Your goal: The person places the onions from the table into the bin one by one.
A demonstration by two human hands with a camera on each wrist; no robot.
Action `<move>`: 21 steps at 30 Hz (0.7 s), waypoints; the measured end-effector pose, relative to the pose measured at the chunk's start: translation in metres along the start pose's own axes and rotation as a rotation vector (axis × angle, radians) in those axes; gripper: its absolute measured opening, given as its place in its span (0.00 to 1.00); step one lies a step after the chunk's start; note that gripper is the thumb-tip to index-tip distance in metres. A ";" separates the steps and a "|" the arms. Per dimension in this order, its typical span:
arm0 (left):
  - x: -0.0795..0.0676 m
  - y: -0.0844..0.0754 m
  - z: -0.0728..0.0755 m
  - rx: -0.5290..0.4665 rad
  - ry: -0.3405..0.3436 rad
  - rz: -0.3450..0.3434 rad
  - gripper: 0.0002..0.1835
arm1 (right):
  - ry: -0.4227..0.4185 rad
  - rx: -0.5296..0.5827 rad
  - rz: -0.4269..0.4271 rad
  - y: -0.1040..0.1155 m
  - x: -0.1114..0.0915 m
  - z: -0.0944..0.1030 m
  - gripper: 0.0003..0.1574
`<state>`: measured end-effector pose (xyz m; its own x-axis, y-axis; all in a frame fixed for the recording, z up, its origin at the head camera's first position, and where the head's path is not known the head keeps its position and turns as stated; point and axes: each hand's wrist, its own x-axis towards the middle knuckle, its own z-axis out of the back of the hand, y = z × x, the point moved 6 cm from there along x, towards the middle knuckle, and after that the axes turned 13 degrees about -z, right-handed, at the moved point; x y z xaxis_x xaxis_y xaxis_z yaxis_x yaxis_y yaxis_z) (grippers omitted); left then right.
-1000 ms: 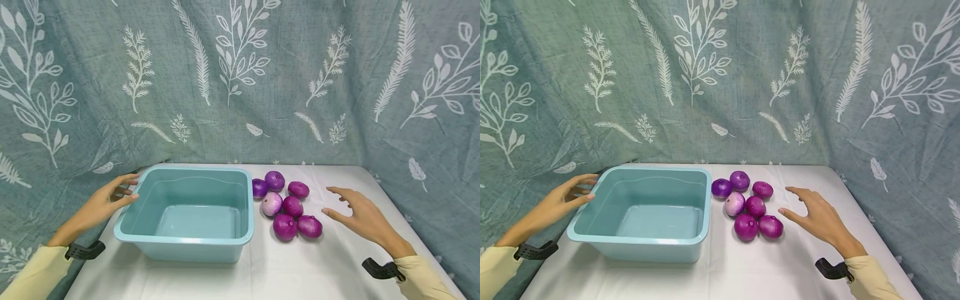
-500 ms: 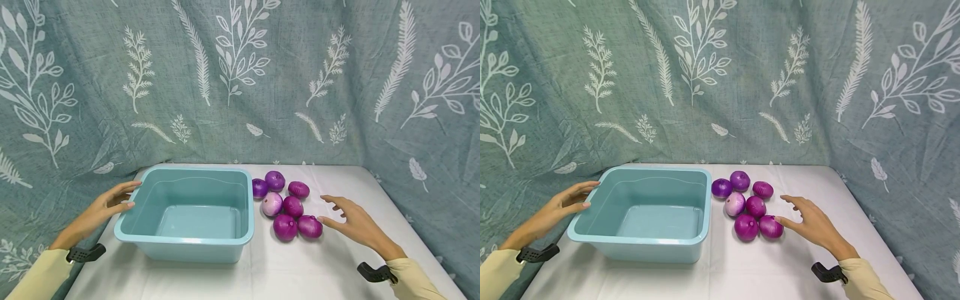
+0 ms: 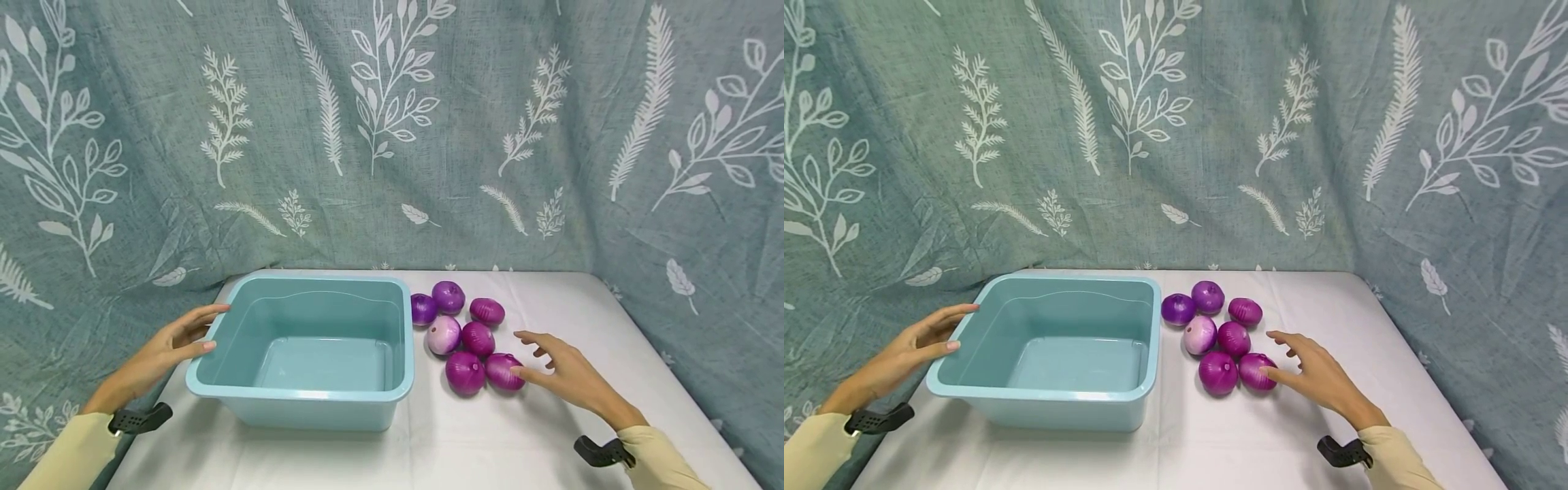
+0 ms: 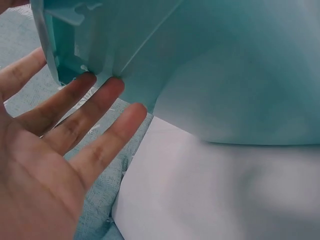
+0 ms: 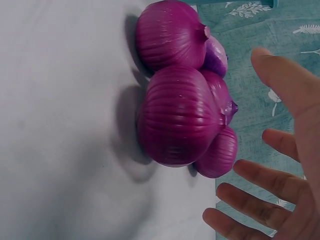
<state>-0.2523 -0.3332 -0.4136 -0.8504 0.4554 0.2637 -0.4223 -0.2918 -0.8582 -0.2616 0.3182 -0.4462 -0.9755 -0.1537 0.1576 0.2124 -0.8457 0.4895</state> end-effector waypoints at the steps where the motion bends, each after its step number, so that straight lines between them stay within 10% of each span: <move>1: -0.001 0.001 0.000 -0.008 0.001 0.001 0.33 | 0.004 0.004 0.004 0.000 0.000 -0.001 0.43; 21: -0.003 0.009 -0.001 -0.013 0.009 0.003 0.36 | 0.048 0.017 0.009 -0.006 0.003 -0.023 0.49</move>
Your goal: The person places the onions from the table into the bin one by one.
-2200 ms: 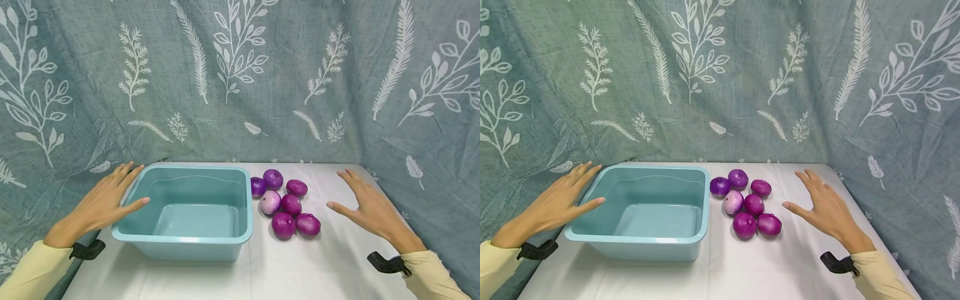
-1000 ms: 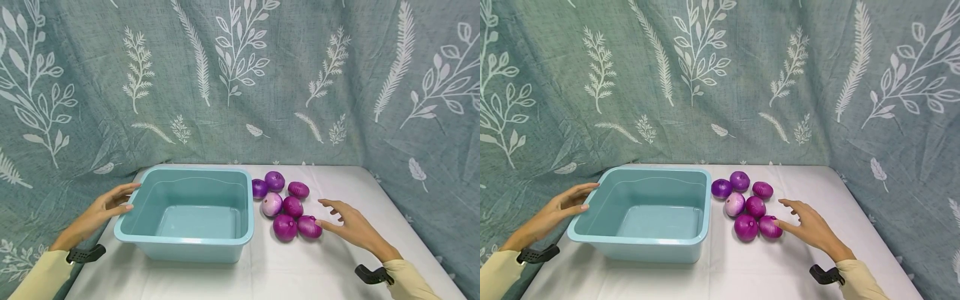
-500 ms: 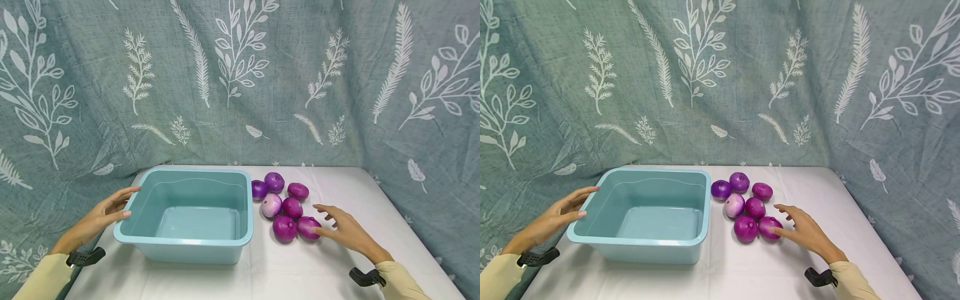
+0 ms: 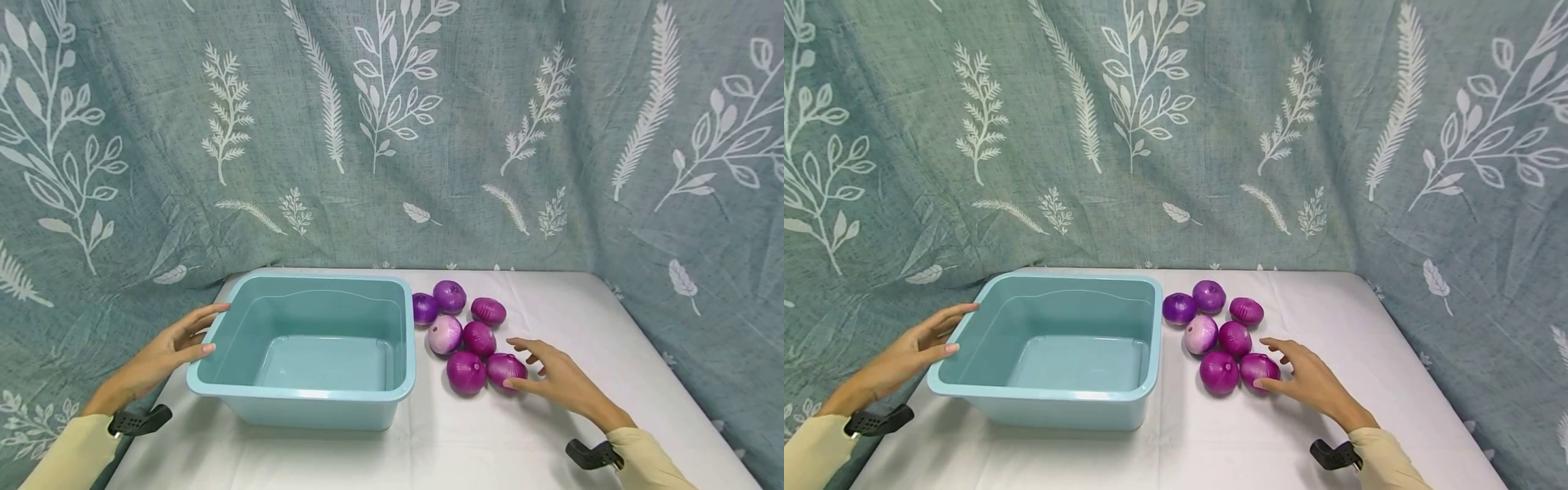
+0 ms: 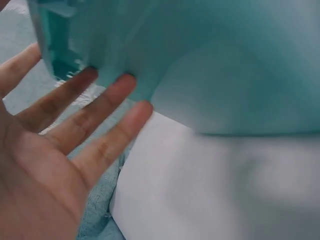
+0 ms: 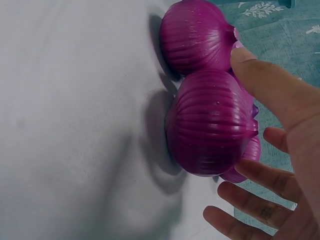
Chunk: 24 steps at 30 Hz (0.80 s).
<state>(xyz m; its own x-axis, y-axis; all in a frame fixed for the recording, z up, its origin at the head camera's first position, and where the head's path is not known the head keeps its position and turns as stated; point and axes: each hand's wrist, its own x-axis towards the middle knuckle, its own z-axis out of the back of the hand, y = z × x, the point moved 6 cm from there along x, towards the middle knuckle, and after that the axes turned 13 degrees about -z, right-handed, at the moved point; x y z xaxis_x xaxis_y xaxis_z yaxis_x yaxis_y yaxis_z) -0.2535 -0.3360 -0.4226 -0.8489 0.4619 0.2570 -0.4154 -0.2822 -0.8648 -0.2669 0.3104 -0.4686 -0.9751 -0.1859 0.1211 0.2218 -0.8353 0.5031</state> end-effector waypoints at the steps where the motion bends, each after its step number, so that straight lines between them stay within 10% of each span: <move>1: 0.000 0.001 0.000 0.019 -0.003 0.005 0.36 | -0.003 -0.001 0.002 -0.001 0.000 -0.001 0.49; 24: -0.008 -0.003 0.000 0.046 -0.003 0.001 0.37 | 0.024 0.009 -0.002 -0.004 0.003 -0.010 0.48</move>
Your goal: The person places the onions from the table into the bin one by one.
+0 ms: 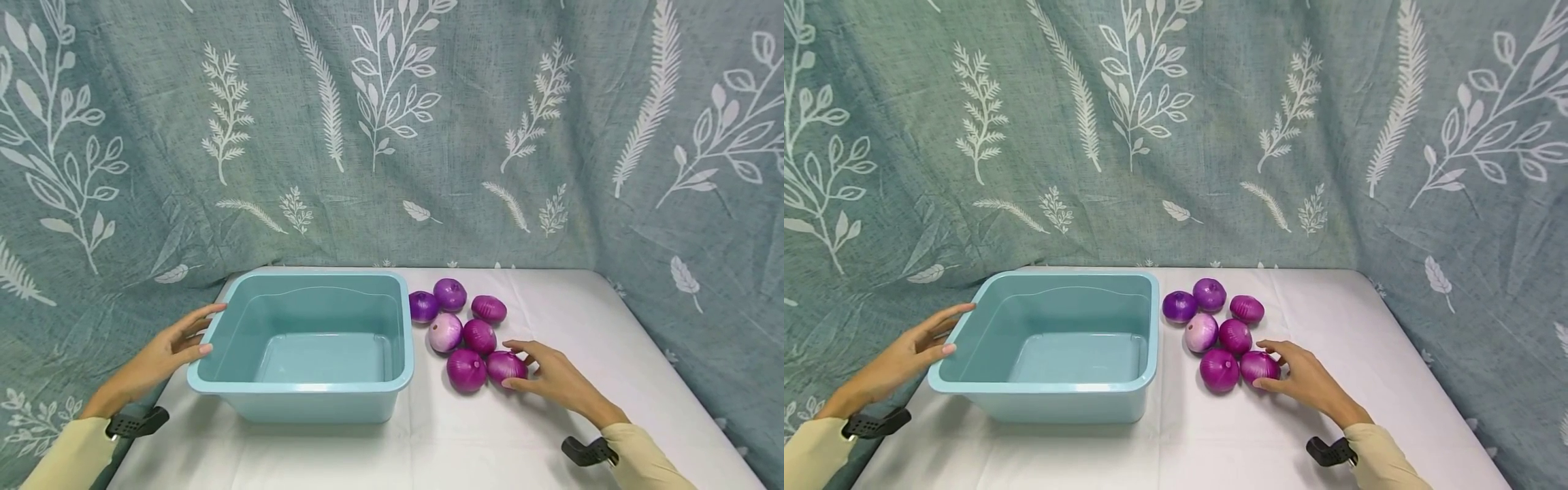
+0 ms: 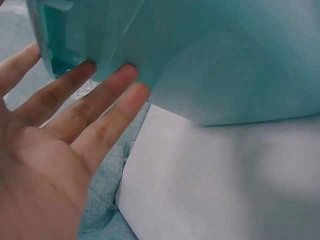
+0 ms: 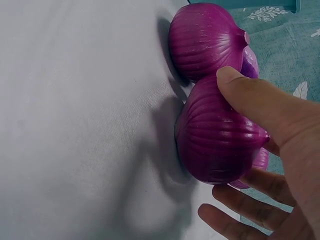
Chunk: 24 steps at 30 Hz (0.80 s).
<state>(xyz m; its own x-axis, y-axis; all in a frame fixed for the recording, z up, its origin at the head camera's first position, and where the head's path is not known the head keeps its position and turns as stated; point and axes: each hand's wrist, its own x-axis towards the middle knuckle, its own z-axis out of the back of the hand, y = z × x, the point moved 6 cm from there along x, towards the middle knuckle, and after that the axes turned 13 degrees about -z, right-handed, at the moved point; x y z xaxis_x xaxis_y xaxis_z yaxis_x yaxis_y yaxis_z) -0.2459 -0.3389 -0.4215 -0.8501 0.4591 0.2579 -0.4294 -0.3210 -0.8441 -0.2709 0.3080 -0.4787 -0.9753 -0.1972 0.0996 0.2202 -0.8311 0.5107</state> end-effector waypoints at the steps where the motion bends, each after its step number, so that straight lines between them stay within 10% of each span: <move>1: -0.001 0.001 0.000 -0.012 0.008 0.001 0.37 | 0.008 0.004 -0.007 0.000 0.000 -0.001 0.48; 24: 0.001 0.009 0.003 -0.077 0.052 -0.037 0.39 | 0.025 0.052 -0.077 -0.002 -0.001 0.003 0.48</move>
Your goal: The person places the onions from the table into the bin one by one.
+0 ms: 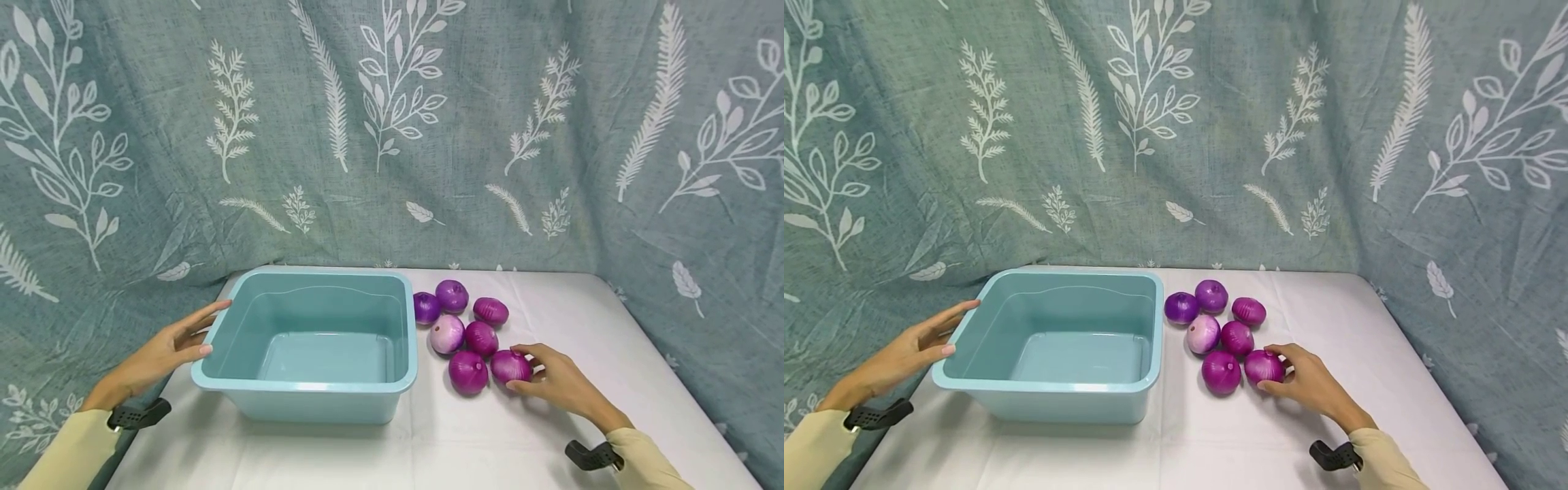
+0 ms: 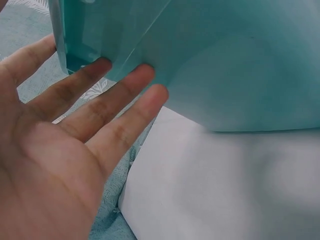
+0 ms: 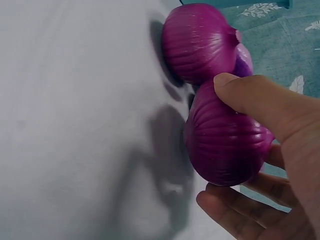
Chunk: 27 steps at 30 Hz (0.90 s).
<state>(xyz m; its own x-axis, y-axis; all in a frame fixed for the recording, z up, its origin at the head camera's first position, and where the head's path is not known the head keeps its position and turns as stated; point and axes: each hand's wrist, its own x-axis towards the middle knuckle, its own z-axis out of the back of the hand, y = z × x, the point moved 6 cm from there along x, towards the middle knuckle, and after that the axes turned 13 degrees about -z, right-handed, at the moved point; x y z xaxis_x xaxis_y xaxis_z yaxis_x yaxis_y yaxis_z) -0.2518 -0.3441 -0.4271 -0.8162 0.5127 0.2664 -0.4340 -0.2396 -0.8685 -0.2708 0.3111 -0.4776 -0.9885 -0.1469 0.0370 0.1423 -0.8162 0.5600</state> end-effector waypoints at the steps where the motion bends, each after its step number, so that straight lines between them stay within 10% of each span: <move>1: 0.000 0.000 0.000 -0.009 0.001 -0.003 0.39 | -0.014 0.001 0.012 0.002 0.000 0.003 0.47; 27: 0.005 -0.008 0.002 -0.029 -0.030 -0.006 0.38 | -0.139 0.073 0.221 0.086 0.025 0.046 0.41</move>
<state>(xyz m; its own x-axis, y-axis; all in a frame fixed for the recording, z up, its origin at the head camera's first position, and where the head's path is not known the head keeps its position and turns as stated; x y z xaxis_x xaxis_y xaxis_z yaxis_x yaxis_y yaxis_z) -0.2530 -0.3409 -0.4180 -0.8247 0.4893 0.2836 -0.4282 -0.2125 -0.8784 -0.2857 0.2623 -0.3906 -0.9322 -0.2349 0.2752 0.3562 -0.7299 0.5835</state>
